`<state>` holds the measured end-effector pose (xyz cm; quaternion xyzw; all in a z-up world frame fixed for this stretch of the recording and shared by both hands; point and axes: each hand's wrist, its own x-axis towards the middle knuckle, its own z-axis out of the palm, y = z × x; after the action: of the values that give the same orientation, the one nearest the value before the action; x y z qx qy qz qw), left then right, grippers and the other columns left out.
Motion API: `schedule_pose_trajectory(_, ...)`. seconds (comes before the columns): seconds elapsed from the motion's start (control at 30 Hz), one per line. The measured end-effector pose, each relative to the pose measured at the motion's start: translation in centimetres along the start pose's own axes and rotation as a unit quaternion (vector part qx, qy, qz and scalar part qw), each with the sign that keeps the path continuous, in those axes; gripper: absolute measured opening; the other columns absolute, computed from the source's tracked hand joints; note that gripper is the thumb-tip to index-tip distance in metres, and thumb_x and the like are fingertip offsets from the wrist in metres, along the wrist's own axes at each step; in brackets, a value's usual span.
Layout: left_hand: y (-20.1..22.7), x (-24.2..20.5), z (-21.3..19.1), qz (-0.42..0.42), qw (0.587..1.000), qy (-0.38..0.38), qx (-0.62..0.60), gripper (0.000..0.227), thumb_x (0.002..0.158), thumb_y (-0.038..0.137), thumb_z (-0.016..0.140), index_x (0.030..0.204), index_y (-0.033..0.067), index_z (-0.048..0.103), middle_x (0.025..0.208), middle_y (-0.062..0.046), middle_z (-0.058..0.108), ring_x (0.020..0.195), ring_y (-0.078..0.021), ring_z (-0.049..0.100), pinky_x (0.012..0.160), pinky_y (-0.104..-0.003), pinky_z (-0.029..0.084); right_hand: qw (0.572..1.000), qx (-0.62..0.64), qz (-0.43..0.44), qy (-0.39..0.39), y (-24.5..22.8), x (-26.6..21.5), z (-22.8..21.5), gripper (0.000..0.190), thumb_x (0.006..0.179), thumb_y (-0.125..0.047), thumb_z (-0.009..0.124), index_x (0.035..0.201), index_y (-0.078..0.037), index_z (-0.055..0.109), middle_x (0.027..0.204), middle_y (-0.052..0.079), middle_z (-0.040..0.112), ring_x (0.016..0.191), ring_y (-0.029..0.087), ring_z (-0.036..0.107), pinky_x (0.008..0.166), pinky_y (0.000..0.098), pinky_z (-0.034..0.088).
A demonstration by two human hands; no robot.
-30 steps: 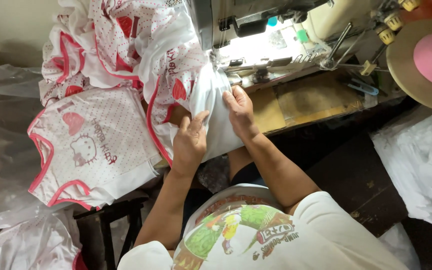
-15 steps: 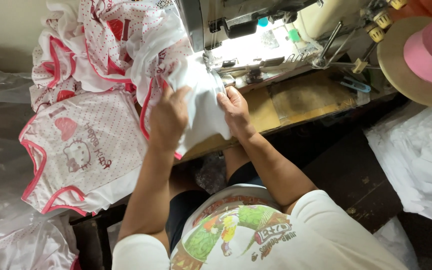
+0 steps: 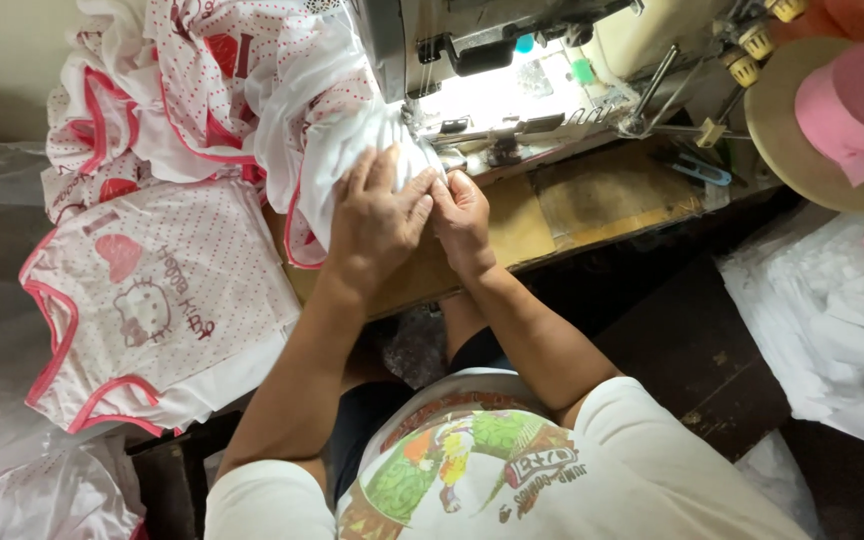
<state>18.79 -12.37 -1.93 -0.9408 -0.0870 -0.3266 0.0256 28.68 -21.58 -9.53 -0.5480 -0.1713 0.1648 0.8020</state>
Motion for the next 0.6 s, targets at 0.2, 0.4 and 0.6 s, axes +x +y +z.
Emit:
schedule_pose_trajectory(0.2,-4.8,1.0,3.3,0.065,0.996,0.058,-0.037,0.028,0.098,0.037,0.061,0.118,0.027,0.078,0.129,-0.017,0.063,0.119,-0.0395,0.063,0.096,-0.047,0.051,0.997,-0.057,-0.05,0.0,-2.1,-1.1,-0.3,0.023,0.099,-0.011,0.064,0.077,-0.008,0.062,0.049,0.0,0.047,0.046,0.007,0.047,0.043,0.0215,0.04)
schedule_pose_trajectory(0.4,-11.5,-1.2,0.7,-0.317,0.882,0.007,-0.349,0.045,0.081,0.003,0.066,0.123,0.0186,0.071,0.114,-0.011,0.059,0.111,-0.0321,0.061,0.092,-0.039,0.052,0.958,-0.212,-0.184,-0.05,-1.8,-3.1,-3.6,0.012,0.097,-0.004,0.067,0.085,-0.007,0.07,0.067,0.008,0.059,0.064,0.015,0.055,0.065,0.0303,0.052)
schedule_pose_trajectory(0.6,-19.0,2.4,4.0,-0.462,0.853,-0.089,-0.225,0.054,0.076,0.028,0.067,0.127,0.0196,0.048,0.099,-0.011,0.076,0.092,-0.0319,0.072,0.076,-0.044,0.052,0.92,-0.259,-0.255,-0.148,-1.0,-3.1,-4.4,0.008,0.1,-0.011,0.063,0.094,-0.007,0.066,0.082,0.009,0.063,0.073,0.024,0.063,0.071,0.0327,0.052)
